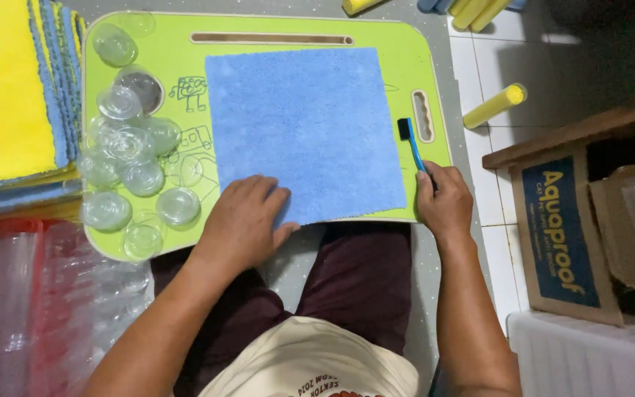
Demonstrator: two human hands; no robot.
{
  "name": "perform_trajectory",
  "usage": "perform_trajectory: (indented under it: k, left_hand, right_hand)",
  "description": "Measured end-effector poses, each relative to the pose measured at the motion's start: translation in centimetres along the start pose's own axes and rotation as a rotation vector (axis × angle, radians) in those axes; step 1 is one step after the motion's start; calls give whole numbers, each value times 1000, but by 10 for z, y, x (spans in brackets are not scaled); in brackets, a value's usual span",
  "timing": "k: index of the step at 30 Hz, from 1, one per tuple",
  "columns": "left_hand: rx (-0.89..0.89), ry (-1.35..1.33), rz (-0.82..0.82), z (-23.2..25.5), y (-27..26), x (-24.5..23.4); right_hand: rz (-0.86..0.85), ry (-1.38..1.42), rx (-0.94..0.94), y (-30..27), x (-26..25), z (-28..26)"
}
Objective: Preparing microfiber cloths by brushing them for debris, folding them, and inserting them into plastic storage tubes.
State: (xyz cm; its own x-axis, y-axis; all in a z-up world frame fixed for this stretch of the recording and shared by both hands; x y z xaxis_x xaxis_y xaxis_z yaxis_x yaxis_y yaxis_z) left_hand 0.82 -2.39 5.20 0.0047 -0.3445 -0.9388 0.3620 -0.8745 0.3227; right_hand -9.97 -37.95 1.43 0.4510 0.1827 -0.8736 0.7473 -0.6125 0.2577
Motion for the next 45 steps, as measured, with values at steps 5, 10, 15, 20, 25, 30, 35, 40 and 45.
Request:
perform_trajectory:
  k: [5,10,15,20,25,30,35,40,45]
  left_hand:
    - [-53,75,-96,8,-35,16]
    - [38,139,68,7,-47,30]
    - [58,114,133,10,-51,22]
    - [48,67,145,14,-65,23]
    - [68,15,134,15,-63,8]
    - [10,6,130,6,-43,-34]
    - [-49,105,172,-36,5,-80]
    - [-401,-294,-173,-120,60,-81]
    - [-533,-275,-303,-179,96,-43]
  right_hand:
    - [59,-2,-125,-11,-7,-9]
    - [63,38,-477,-44,-24,-67]
    - [7,-161,-572,-60,-17,-63]
    - [74,-108,-638,-63,-12,-50]
    - [5,-26,-608,-60,-30,-65]
    - [12,50,-644,-28,-42,-78]
    - [36,64,-667,39,-42,-98]
    - [-54,169,-666,118,-10,-125]
    - [-276,168,-503,168,36,-154]
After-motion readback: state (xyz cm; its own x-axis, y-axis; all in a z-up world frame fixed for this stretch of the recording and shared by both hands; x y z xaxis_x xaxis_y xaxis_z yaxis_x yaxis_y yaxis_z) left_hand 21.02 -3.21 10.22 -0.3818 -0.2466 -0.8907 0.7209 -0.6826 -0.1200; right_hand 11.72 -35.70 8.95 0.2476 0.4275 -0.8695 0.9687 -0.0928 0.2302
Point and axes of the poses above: each hand's wrist, its own y-axis towards the middle knuckle, its own x-axis out of the palm, z = x × y, the point moved 4 cm from there along y, towards the middle knuckle, and after that the axes turned 14 degrees about x, right-handed, at the moved point
